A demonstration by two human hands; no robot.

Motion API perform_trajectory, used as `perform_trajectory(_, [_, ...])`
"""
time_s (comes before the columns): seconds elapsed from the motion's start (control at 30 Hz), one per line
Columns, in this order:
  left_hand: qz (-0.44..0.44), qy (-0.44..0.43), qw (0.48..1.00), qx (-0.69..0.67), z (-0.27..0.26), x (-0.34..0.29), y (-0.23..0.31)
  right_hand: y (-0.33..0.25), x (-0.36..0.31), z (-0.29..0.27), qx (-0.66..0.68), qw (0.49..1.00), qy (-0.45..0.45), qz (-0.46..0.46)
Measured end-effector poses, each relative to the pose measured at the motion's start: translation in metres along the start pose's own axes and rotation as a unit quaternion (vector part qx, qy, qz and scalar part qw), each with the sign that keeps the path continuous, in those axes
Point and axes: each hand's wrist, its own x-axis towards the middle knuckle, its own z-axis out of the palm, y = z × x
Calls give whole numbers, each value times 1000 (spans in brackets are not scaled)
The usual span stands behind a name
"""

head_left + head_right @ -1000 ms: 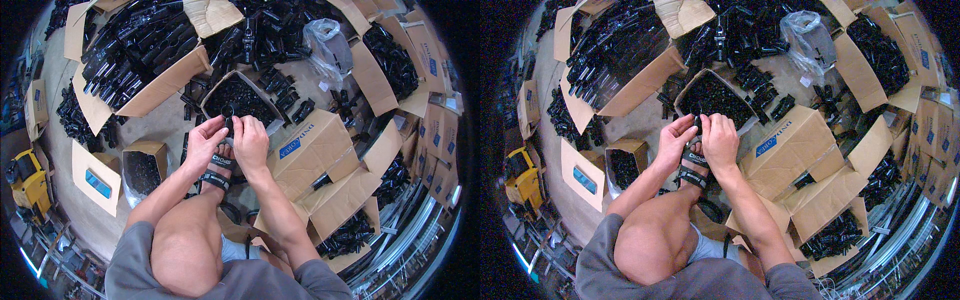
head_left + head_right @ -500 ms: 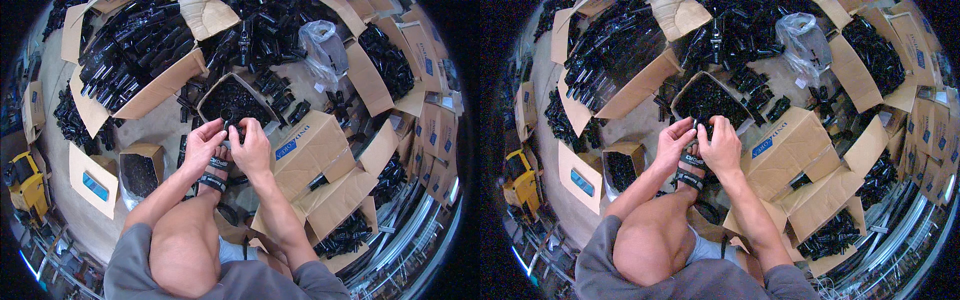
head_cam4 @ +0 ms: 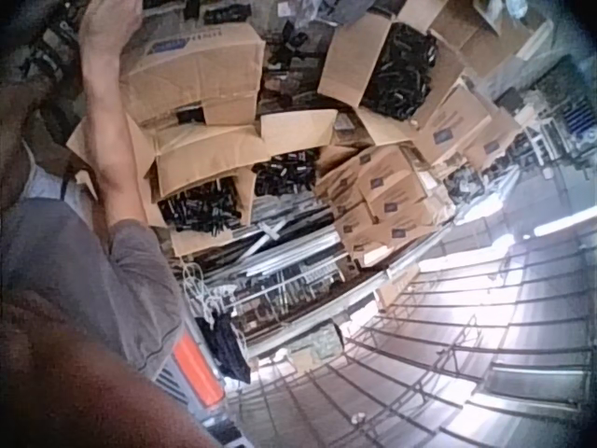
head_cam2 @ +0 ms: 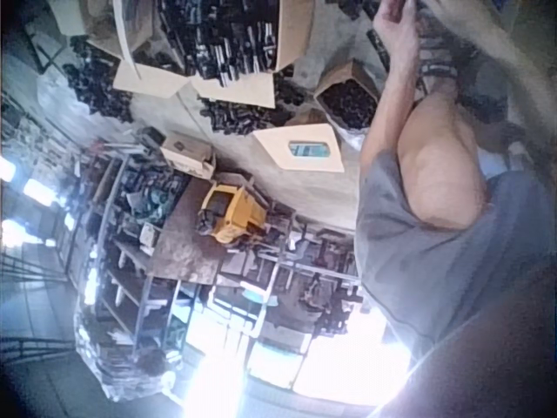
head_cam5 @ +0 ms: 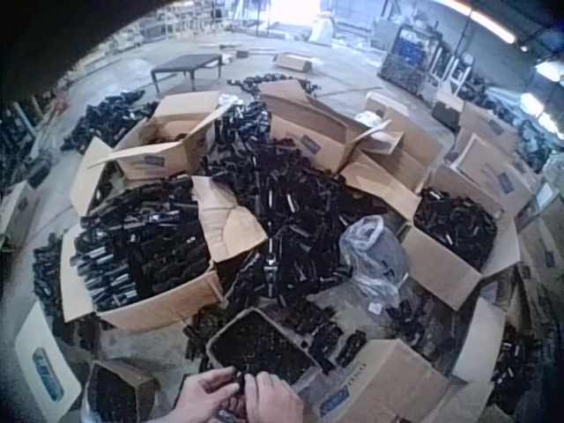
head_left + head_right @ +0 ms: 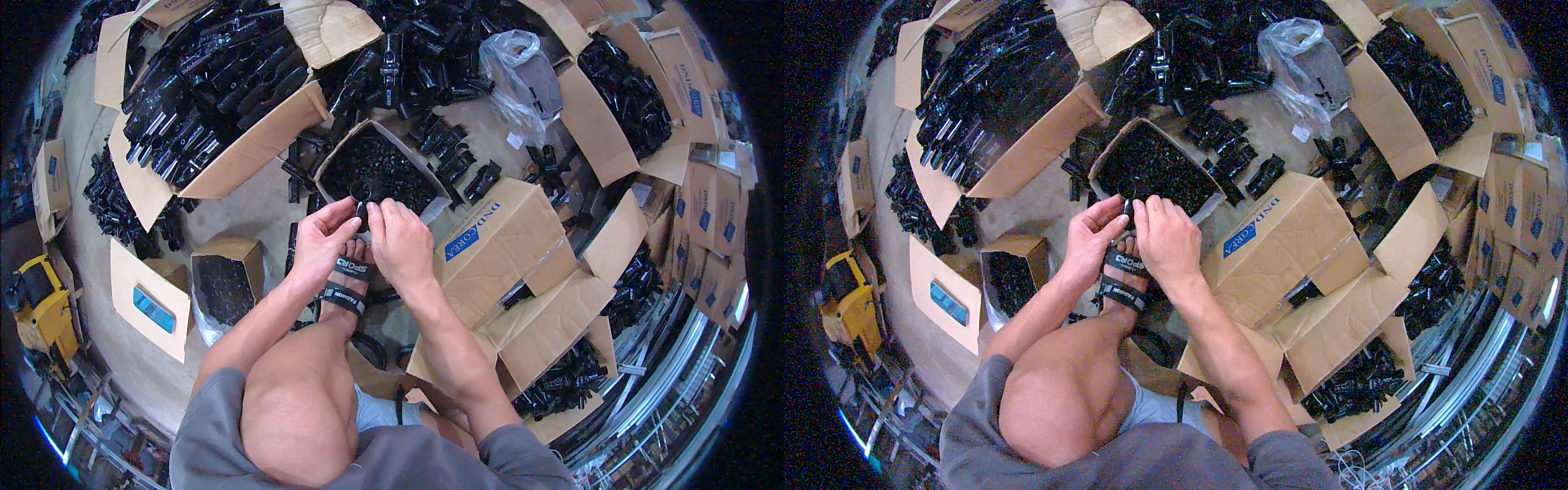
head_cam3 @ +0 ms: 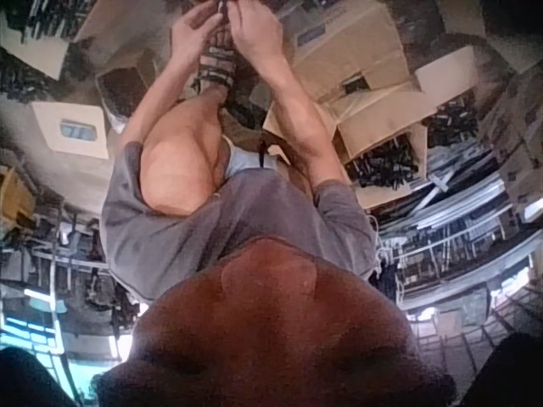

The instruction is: The person uses a box cutter to open cardboard boxes, removes metal components, and inserts small plastic or rubber plugs into the holes of the metal parts by hand.

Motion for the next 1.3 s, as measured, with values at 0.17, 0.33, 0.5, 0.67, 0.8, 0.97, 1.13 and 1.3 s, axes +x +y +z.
perform_trajectory(0.17, [-3,19,1000,-9,-8,-5,7,19,21,-28,58,988,122,75])
perform_trajectory(0.33, [25,100,986,-128,-43,-6,28,107,76,-66,-54,961,114,246])
perform_trajectory(0.5, [258,227,902,-260,-133,15,96,148,86,-38,-140,937,12,321])
perform_trajectory(0.67, [355,389,850,-16,-149,10,148,143,100,-20,-141,912,25,385])
perform_trajectory(0.8, [240,304,915,110,-91,0,106,144,105,-10,-92,915,48,389])
perform_trajectory(0.97, [189,23,973,131,-11,7,53,153,93,-18,-81,932,78,345])
perform_trajectory(1.13, [192,-133,941,243,38,8,68,142,86,-18,-62,956,53,283])
perform_trajectory(1.3, [180,-151,944,233,51,3,64,134,98,-19,-65,940,50,332])
